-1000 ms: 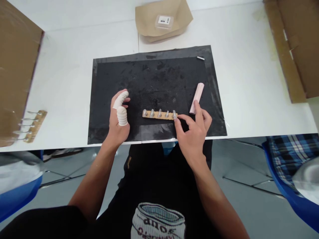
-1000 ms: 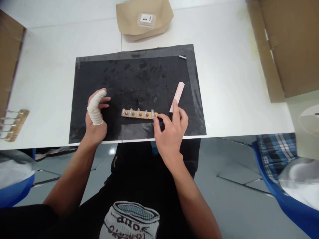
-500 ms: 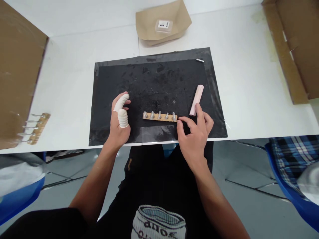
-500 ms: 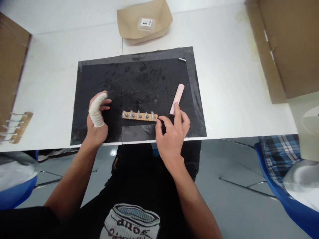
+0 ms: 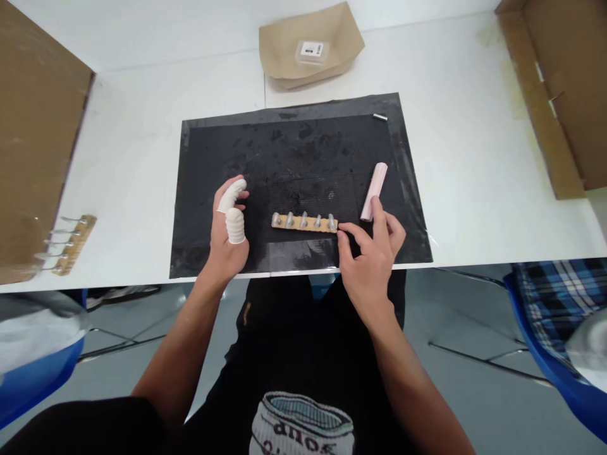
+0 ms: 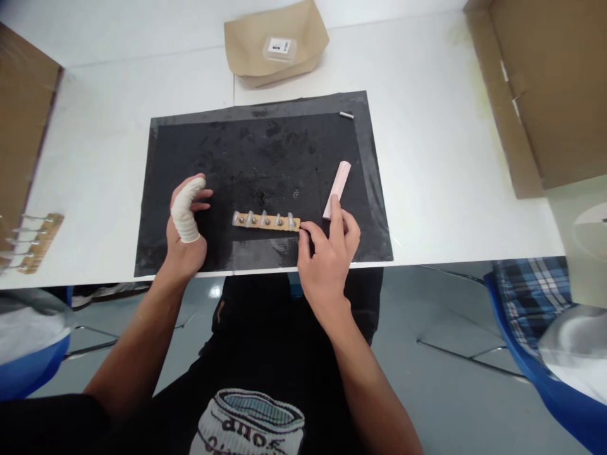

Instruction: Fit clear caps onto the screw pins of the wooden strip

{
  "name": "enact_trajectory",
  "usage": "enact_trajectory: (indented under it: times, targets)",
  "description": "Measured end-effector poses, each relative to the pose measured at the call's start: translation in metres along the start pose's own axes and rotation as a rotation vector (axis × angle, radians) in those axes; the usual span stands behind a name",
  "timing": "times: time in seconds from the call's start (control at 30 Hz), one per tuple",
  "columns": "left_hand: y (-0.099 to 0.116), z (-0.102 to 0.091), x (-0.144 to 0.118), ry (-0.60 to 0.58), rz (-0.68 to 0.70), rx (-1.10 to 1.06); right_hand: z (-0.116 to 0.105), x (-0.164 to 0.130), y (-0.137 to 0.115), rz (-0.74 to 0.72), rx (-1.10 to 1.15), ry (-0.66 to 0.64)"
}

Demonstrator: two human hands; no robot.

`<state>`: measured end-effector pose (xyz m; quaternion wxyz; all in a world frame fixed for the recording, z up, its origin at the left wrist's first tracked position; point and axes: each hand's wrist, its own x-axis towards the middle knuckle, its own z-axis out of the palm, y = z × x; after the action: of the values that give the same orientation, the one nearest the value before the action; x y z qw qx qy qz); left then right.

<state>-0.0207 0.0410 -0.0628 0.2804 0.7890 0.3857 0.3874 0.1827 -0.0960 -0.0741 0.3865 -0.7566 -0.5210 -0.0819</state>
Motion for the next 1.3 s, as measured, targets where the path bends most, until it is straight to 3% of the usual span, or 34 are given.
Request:
enact_trajectory:
  times: [0.67,0.93,1.07,1.2,1.3]
  targets:
    - [0.003,0.001,0.001,0.010,-0.028,-0.021,0.002,0.000,-0.002,0.046,0.012,0.034]
    - [0.002,-0.003,0.005,0.004,0.044,0.035,-0.021,0.008,-0.007,0.073,0.047,0.083]
    - [0.037,0.008,0.052,-0.073,0.276,0.221,-0.047,0.034,-0.037,-0.023,0.061,0.191]
    - [0.100,0.042,0.119,-0.287,0.567,0.396,-0.062,0.069,-0.071,-0.305,-0.013,0.334]
    - [0.136,0.069,0.145,-0.410,0.748,0.551,-0.060,0.089,-0.081,-0.489,-0.091,0.403]
